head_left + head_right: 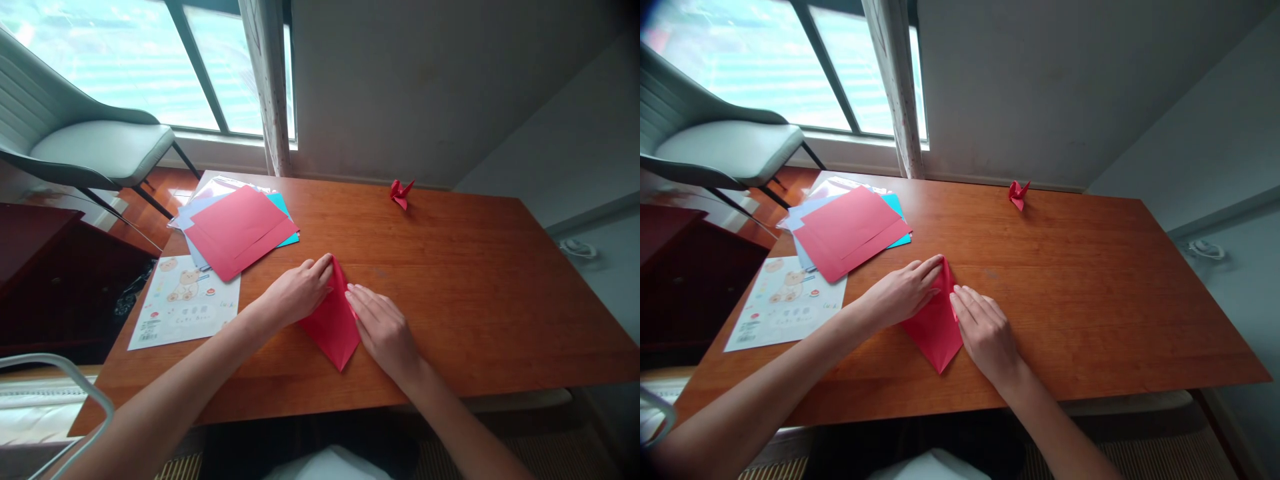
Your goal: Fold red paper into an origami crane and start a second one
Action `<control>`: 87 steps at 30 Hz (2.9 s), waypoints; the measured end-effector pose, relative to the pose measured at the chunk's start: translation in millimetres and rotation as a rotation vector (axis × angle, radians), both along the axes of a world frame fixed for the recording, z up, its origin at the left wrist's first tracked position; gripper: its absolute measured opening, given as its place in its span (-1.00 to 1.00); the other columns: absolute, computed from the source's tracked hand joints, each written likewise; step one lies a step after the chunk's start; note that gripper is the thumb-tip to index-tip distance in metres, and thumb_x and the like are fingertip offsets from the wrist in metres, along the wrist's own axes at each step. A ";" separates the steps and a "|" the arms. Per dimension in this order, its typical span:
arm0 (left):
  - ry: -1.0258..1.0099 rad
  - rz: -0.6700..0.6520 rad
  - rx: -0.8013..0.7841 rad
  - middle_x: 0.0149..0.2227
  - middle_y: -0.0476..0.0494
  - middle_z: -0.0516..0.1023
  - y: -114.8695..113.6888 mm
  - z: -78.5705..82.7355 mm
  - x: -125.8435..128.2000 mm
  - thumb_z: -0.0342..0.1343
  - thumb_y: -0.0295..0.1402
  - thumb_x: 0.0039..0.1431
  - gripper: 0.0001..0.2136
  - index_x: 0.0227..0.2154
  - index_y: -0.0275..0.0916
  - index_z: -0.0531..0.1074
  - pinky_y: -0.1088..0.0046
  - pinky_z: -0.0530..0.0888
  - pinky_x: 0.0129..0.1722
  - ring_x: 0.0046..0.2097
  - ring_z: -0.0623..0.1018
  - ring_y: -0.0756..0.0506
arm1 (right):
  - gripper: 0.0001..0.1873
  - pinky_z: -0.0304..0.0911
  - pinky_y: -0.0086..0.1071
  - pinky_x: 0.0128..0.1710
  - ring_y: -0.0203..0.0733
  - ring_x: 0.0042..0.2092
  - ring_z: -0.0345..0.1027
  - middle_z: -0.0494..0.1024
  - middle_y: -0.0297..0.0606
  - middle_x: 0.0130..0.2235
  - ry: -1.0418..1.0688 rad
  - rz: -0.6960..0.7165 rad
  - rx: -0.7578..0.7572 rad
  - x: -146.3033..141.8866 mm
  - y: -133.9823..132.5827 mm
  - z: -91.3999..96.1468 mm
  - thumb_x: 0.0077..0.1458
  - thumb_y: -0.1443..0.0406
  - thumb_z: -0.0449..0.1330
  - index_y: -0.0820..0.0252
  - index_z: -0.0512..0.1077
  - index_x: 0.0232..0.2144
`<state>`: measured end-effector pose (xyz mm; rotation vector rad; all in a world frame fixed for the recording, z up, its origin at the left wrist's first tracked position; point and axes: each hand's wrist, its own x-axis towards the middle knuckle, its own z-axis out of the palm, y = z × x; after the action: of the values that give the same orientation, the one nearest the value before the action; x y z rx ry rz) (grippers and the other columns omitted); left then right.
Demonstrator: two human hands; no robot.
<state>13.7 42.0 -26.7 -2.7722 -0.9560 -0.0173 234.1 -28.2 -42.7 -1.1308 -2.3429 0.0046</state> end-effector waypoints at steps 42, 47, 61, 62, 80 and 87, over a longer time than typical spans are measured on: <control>0.024 -0.020 0.021 0.24 -0.36 0.42 -3.7 -2.1 -1.1 -0.13 -0.37 0.43 -0.64 0.06 -0.39 0.50 0.24 0.34 0.14 0.34 0.26 -0.28 | -0.71 0.38 -0.11 0.11 -0.01 0.19 0.40 0.57 -0.05 0.11 -0.112 0.205 0.021 0.0 11.7 2.6 0.31 0.44 0.13 0.30 0.52 0.02; 0.010 -0.025 0.052 0.23 -0.37 0.43 -3.6 -1.6 -1.2 -0.14 -0.36 0.44 -0.63 0.03 -0.41 0.53 0.23 0.35 0.11 0.33 0.29 -0.29 | -0.72 0.39 -0.11 0.09 -0.02 0.16 0.44 0.58 -0.09 0.09 -0.103 0.205 0.034 -0.3 12.5 3.6 0.31 0.44 0.13 0.24 0.54 0.00; 0.007 -0.028 0.054 0.22 -0.38 0.44 -4.6 1.8 -0.5 -0.15 -0.36 0.45 -0.62 0.05 -0.40 0.51 0.23 0.36 0.08 0.31 0.31 -0.28 | -0.68 0.37 -0.11 0.11 -0.05 0.18 0.42 0.57 -0.09 0.11 -0.095 0.202 0.003 0.6 12.2 3.2 0.29 0.44 0.14 0.20 0.52 0.04; 0.008 -0.032 0.055 0.21 -0.38 0.44 -4.6 1.2 -0.6 -0.16 -0.36 0.45 -0.62 0.04 -0.40 0.52 0.22 0.37 0.08 0.31 0.30 -0.29 | -0.68 0.36 -0.11 0.12 -0.05 0.18 0.42 0.57 -0.09 0.12 -0.099 0.202 0.001 0.8 12.1 3.2 0.29 0.44 0.14 0.20 0.52 0.04; -0.001 -0.040 -0.024 0.19 -0.23 0.44 -4.2 0.1 -3.1 -0.10 -0.43 0.41 -0.72 -0.04 -0.27 0.52 0.25 0.41 0.11 0.35 0.23 -0.28 | -0.70 0.38 -0.12 0.09 -0.05 0.19 0.41 0.57 -0.09 0.12 -0.076 0.196 -0.003 0.7 11.8 4.5 0.30 0.44 0.13 0.21 0.52 0.03; -0.078 0.051 -0.124 0.30 -0.38 0.29 -6.2 3.5 -6.1 -0.06 -0.39 0.40 -0.66 0.19 -0.18 0.29 0.29 0.48 0.04 0.23 0.41 -0.22 | -0.68 0.37 -0.11 0.11 -0.04 0.21 0.39 0.56 -0.09 0.13 -0.082 0.203 0.006 2.3 11.8 0.2 0.30 0.43 0.13 0.24 0.50 0.06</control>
<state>7.5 35.8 -23.2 -2.8782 -1.0811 -0.0601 236.4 -16.4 -42.5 -0.9013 -2.5189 0.0246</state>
